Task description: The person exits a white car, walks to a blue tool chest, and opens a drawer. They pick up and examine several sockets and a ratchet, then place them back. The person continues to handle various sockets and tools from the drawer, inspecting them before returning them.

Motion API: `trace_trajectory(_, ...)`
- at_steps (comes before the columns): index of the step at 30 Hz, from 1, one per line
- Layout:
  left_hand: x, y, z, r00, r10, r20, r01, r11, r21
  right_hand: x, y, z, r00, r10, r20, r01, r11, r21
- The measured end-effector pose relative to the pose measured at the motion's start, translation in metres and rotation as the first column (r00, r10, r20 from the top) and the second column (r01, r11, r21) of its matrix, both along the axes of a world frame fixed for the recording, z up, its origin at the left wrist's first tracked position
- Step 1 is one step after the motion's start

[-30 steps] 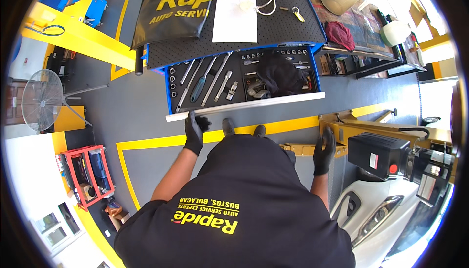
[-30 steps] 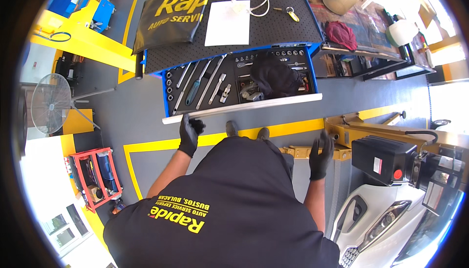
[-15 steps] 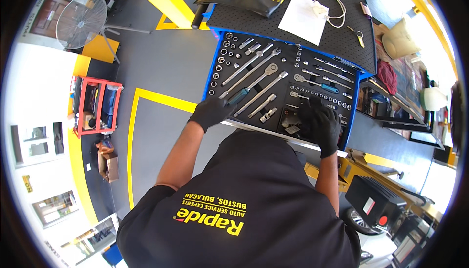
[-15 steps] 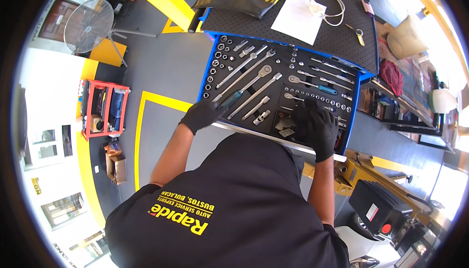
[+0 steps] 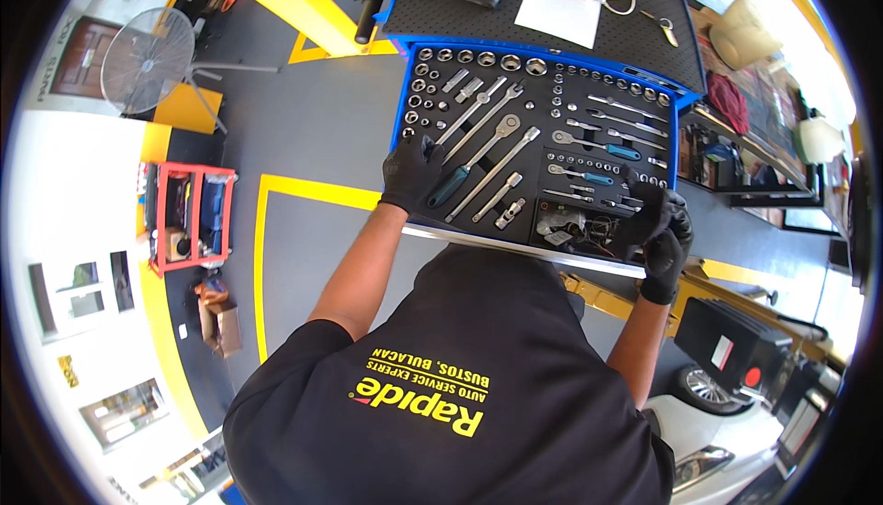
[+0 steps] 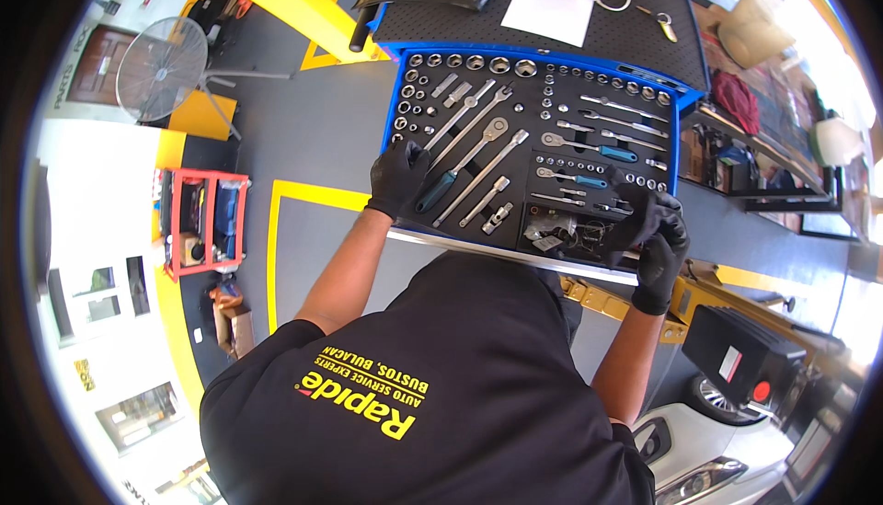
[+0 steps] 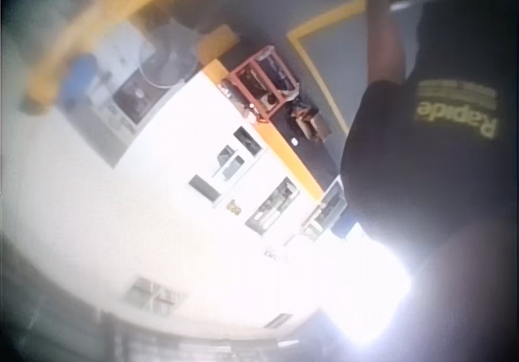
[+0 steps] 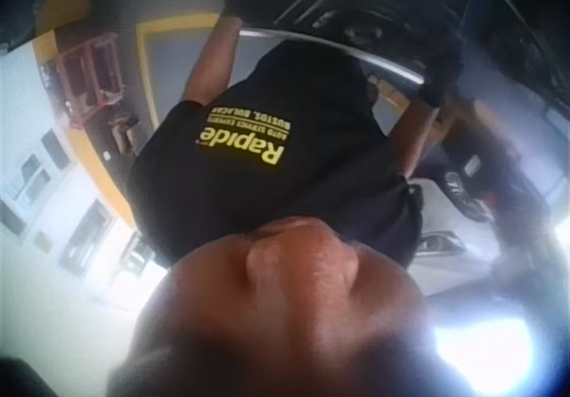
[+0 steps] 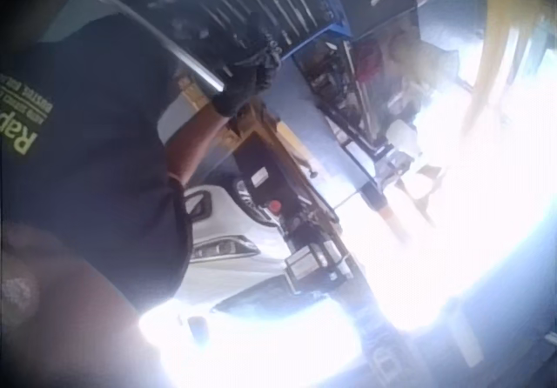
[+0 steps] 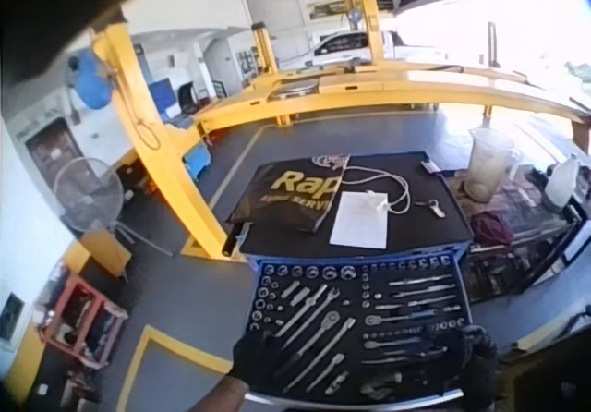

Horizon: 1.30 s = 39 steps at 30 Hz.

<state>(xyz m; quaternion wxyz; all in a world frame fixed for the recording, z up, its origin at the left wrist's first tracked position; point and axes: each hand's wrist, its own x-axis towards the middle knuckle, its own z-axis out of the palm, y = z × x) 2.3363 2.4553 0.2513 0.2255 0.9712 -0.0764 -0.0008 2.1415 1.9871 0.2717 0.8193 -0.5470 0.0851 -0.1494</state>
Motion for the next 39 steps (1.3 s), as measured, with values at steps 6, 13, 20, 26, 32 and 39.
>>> trace_trajectory(6, 0.057, -0.004, -0.002, 0.991, -0.008, 0.131, 0.052, 0.943, -0.330, -0.001, 0.045, 0.030, 0.954, -0.264, -0.142, 0.109, 0.748, -0.655)
trace_trajectory(13, 0.060, 0.053, -0.053, 0.986, 0.165, -0.032, -0.131, 0.638, -0.759, 0.037, 0.135, 0.057, 0.821, -0.517, 0.243, 0.168, -0.188, -0.968)
trace_trajectory(20, 0.038, 0.059, -0.021, 0.984, 0.026, -0.178, -0.176, 0.366, -0.914, 0.024, 0.141, 0.035, 0.899, -0.429, 0.093, -0.014, -0.241, -0.970)
trace_trajectory(26, -0.001, 0.025, 0.002, 0.845, -0.519, 0.133, 0.505, 0.688, -0.521, 0.032, 0.145, 0.030, 0.900, -0.411, 0.145, 0.041, -0.252, -0.967)
trace_trajectory(32, -0.009, -0.052, 0.013, 0.775, -0.630, -0.043, 0.625, 0.775, -0.094, 0.028, 0.138, 0.000, 0.959, -0.272, 0.082, 0.284, 0.919, -0.273)
trace_trajectory(39, -0.011, -0.076, 0.005, 0.797, -0.581, -0.163, 0.577, 0.813, -0.078, 0.024, 0.130, 0.005, 0.928, -0.363, 0.085, 0.068, -0.058, -0.996)
